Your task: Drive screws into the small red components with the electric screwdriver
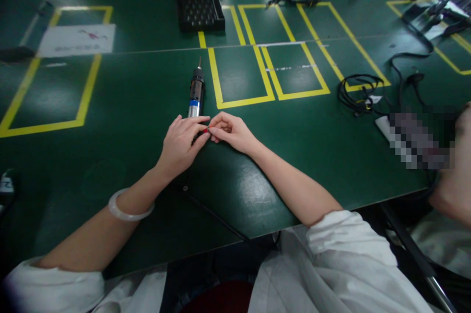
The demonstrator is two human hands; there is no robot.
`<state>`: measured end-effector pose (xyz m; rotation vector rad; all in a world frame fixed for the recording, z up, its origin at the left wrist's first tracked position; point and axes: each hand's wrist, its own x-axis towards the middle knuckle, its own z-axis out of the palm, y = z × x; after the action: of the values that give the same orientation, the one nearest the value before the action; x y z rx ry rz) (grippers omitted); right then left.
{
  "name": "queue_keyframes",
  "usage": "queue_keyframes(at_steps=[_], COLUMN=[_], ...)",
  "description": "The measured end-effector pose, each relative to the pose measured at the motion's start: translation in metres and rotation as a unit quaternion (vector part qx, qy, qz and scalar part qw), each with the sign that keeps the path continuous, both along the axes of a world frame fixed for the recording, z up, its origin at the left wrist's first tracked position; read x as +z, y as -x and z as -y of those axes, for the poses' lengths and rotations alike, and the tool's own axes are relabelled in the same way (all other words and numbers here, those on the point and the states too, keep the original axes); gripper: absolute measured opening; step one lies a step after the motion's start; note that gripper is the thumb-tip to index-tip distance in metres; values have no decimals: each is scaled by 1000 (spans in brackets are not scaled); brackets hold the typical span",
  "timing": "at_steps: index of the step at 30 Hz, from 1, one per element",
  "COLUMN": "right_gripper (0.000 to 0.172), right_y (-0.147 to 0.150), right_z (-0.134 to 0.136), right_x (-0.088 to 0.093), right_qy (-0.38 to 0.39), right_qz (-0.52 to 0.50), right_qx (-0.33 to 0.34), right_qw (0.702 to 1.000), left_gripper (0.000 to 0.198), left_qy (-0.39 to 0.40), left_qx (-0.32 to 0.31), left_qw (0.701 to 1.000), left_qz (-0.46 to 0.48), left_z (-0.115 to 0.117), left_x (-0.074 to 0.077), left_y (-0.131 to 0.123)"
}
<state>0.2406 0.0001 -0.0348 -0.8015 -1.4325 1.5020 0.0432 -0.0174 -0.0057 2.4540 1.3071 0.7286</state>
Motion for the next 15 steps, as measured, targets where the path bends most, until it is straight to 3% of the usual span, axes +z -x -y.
queue_keyframes(at_steps=[10, 15], right_gripper=[45, 41], right_y=[0, -2], right_z=[-1, -2], right_x=[3, 0], right_qy=[30, 5], right_qz=[14, 21], right_qx=[-28, -22], right_qw=[999, 1000], left_gripper=[24, 21], left_qy=[20, 11], left_qx=[-17, -15], left_qw=[999, 999], left_qz=[38, 49], left_z=[-2, -3], left_x=[-1, 1], left_y=[4, 5])
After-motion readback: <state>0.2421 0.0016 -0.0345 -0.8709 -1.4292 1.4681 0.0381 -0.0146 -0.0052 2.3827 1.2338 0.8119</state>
